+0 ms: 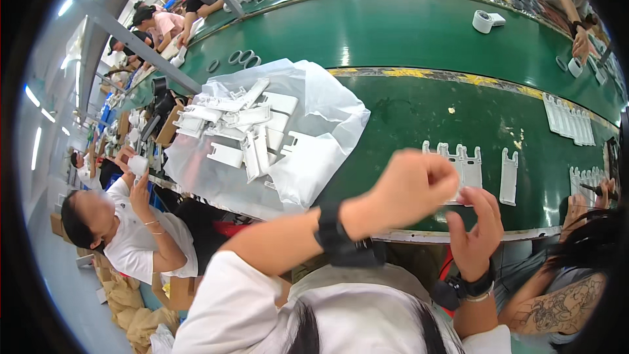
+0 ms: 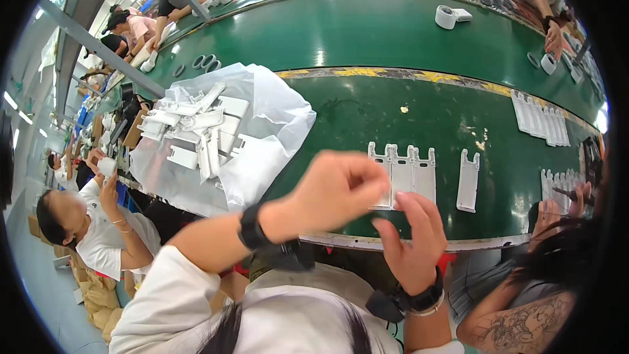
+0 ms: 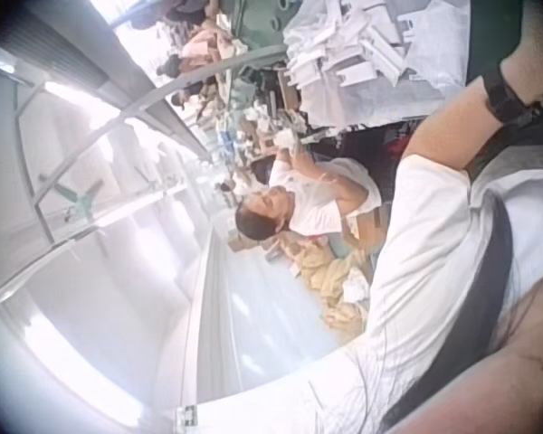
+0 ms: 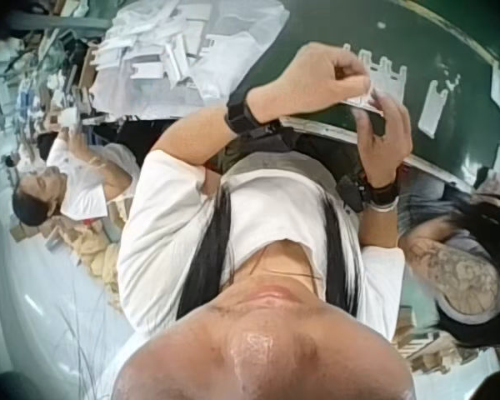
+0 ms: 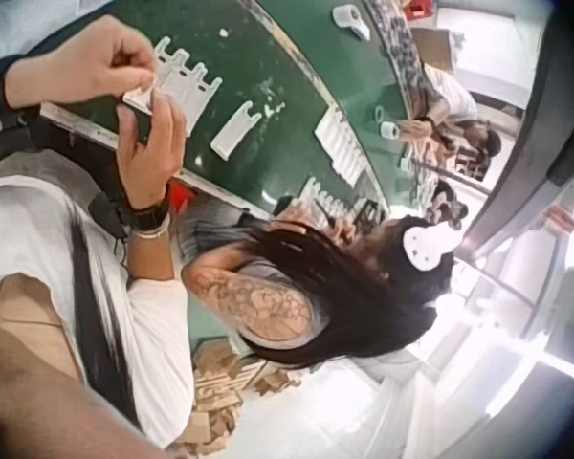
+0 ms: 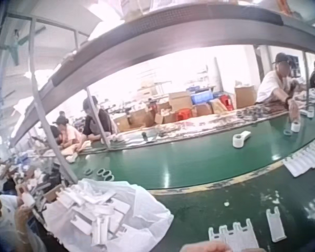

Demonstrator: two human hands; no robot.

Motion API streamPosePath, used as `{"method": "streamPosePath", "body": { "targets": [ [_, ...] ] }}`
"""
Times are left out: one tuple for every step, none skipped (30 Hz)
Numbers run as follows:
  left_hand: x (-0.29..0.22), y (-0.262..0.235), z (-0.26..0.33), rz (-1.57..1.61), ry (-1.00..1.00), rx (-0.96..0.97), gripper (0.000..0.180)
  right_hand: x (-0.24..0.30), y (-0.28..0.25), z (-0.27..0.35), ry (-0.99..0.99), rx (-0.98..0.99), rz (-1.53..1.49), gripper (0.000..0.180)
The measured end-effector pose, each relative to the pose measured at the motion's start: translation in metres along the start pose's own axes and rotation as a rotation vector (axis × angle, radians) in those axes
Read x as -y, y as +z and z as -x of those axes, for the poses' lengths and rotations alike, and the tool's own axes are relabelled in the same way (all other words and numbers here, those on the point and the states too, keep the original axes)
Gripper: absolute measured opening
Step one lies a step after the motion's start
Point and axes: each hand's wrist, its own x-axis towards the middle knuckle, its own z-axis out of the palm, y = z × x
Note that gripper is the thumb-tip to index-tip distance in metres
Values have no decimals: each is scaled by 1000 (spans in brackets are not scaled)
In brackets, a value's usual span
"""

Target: Assembling small white plastic electronic or component housings at a factory production line.

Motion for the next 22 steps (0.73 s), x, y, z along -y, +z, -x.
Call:
{"method": "streamPosePath", "body": {
  "targets": [
    [-3, 12, 13, 7, 17, -45, 12, -2, 9, -4, -49, -70, 0, 27],
    [5, 23, 18, 129, -10, -113, 11, -2, 9, -7, -42, -73, 15, 27],
    [14, 24, 17, 169, -50, -124, 12, -2, 7, -8, -76, -42, 55, 25],
    [21, 27, 17, 214, -96, -129, 12, -2, 4, -8, -102, -8, 99, 24],
    [18, 27, 20, 179, -121, -109, 14, -1, 3, -8, -100, -12, 148, 20],
    [20, 27, 22, 196, -128, -92, 16, -2, 3, -9, -69, -7, 184, 20],
    [22, 26, 25, 142, -63, -79, 16, -6, 0, -11, -43, 34, 186, 17],
    [24, 24, 24, 97, 11, -58, 16, -13, -4, -14, -12, 66, 199, 14],
    [23, 22, 24, -123, 150, -67, 16, -24, -8, -16, 35, 62, 175, 11],
    [25, 22, 23, -341, 291, -90, 16, -37, -11, -19, 79, 59, 143, 9],
    [30, 26, 17, -463, 407, -66, 20, -46, -19, -27, 77, 53, 191, 7],
    [33, 32, 14, -597, 526, -55, 25, -54, -27, -35, 67, 47, 224, 6],
    [36, 37, 13, -696, 533, 7, 33, -63, -31, -41, 79, 50, 245, 6],
    [38, 43, 10, -677, 542, 13, 33, -69, -35, -47, 64, 113, 328, 6],
    [40, 51, 6, -729, 544, 46, 36, -75, -37, -52, 49, 177, 408, 7],
    [43, 56, 5, -789, 539, 75, 40, -80, -37, -55, 51, 180, 414, 7],
    [46, 61, 5, -784, 540, 75, 40, -84, -36, -57, 59, 252, 448, 8],
    [49, 64, 4, -860, 557, 76, 41, -88, -34, -60, 66, 324, 481, 9],
    [52, 67, 4, -937, 568, 76, 43, -93, -32, -61, 67, 331, 480, 9],
    [55, 68, 4, -934, 561, 75, 43, -98, -30, -62, 13, 375, 531, 8],
    [57, 69, 5, -951, 540, 125, 45, -100, -27, -63, -41, 418, 581, 8],
    [59, 69, 5, -968, 518, 176, 48, -100, -26, -65, -42, 445, 599, 6]
  ]
}}
